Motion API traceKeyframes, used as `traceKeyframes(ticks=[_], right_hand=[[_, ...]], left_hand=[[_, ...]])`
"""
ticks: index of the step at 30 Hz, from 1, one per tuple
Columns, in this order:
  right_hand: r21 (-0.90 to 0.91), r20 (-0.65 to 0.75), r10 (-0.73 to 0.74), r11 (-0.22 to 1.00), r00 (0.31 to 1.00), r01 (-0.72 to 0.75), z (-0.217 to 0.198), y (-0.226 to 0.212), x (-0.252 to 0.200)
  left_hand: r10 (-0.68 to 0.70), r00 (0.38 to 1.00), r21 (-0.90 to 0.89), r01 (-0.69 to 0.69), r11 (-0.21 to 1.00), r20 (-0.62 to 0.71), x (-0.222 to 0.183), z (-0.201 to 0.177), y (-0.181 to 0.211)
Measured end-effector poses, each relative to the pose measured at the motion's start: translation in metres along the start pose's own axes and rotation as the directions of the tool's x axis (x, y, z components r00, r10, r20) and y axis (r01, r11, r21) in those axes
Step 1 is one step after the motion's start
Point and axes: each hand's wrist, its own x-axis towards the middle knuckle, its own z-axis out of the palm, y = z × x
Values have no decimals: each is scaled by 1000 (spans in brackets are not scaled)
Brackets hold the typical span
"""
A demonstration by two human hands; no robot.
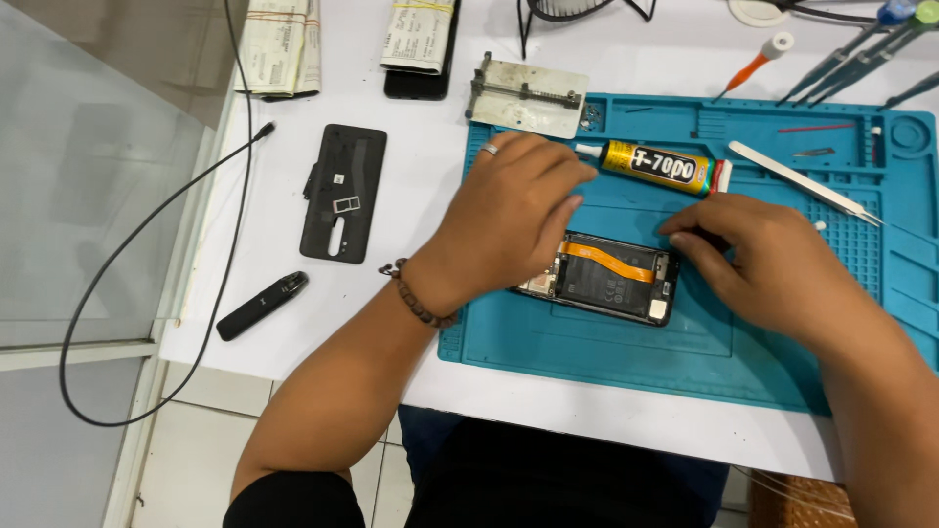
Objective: The person reassembles a disassembled smartphone on a blue work mat. They connect a ribbon cable to the motherboard, place a black metal shield over the camera module, and secure it with a screwdriver. The person also handles a tube of adhesive and various small components during the process.
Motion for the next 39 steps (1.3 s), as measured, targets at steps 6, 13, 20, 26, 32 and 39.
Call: traceKeyframes(ticks=[6,13,20,26,32,39], right_hand=[[17,112,66,998,991,-69,-8,-5,-2],[25,144,79,996,986,-83,-6,0,1],[44,107,0,999,994,-5,2,7,2],[25,139,39,999,990,-43,-1,5,2],[-11,160,98,995,982,-97,-2,2,3],[-90,98,106,991,990,-97,-3,-3,2]], left_hand=[[45,983,-108,-26,994,181,-4,9,7],[133,952,-149,-95,984,275,-5,17,23],[86,955,-60,-72,996,285,-5,14,21],[34,970,-38,-26,999,242,-1,8,15],[28,985,-4,-28,1000,169,-6,11,8],[15,997,175,-29,984,81,-5,4,-12]])
